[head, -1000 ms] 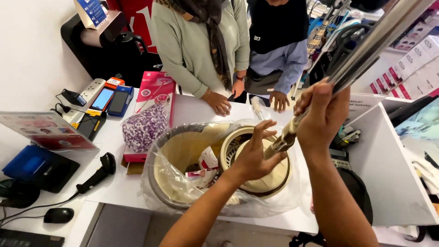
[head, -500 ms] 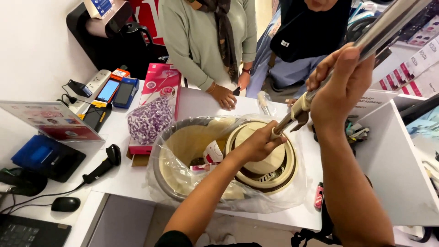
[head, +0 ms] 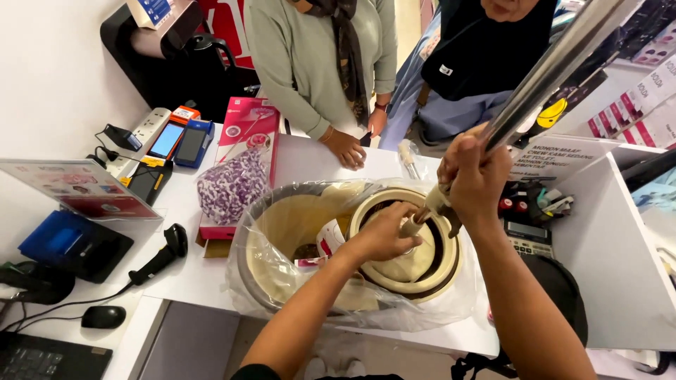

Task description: Unboxing a new mop kit and assembling the handle and bucket components at a store counter.

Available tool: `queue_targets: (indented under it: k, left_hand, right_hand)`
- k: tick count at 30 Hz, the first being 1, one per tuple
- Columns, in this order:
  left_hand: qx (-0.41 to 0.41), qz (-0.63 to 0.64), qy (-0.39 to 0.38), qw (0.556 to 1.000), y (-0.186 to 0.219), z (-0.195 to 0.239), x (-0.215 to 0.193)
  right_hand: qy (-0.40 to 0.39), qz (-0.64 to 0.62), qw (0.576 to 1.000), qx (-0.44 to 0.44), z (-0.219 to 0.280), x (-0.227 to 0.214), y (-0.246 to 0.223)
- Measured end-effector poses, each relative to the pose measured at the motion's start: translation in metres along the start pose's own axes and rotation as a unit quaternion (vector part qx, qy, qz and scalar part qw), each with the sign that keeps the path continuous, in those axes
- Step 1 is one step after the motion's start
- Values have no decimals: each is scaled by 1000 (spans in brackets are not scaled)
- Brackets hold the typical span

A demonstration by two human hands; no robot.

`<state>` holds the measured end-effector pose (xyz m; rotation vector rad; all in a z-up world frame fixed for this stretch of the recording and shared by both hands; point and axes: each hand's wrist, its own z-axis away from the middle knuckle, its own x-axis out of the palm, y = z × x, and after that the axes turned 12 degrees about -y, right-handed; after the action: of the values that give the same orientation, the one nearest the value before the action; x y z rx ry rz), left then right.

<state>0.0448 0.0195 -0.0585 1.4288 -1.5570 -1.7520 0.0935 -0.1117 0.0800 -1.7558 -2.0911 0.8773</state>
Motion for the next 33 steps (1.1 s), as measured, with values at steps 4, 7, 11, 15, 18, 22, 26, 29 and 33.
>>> queue_targets:
  k: [4,7,11,15,18,22,26,29,33]
  left_hand:
    - [19,87,58,994,-19,12,-26]
    - [-4,95,129,987,-39,12,-37]
    - [-62,-16,193,979,-46,33,-45]
    - [-154,-42,140,977,-41,65,-39]
    - [-210,-96,78,970,-34,83,-50]
    - [-385,-72,-162,906,-5,102,-58]
    - [-379,-130,-239,885,-17,114,-51]
    - [-386,-208,-241,866,-128,110,-14]
    - [-393,-256,-226,854,-112,109,-24]
  right_hand:
    - [-36,-48,998,35,17,-2,10]
    - [-71,-50,994,58,36,-1,24]
    - [-106,-63,989,81,59,-6,56]
    - [-119,-80,987,68,49,-20,51]
    - [-114,-48,992,39,11,-34,8]
    - [21,-41,980,194,-43,-28,-84]
    - [-47,-77,992,88,-4,-36,-8]
    - [-78,-81,992,65,32,-25,29]
    - [-89,-79,988,98,33,-14,27]
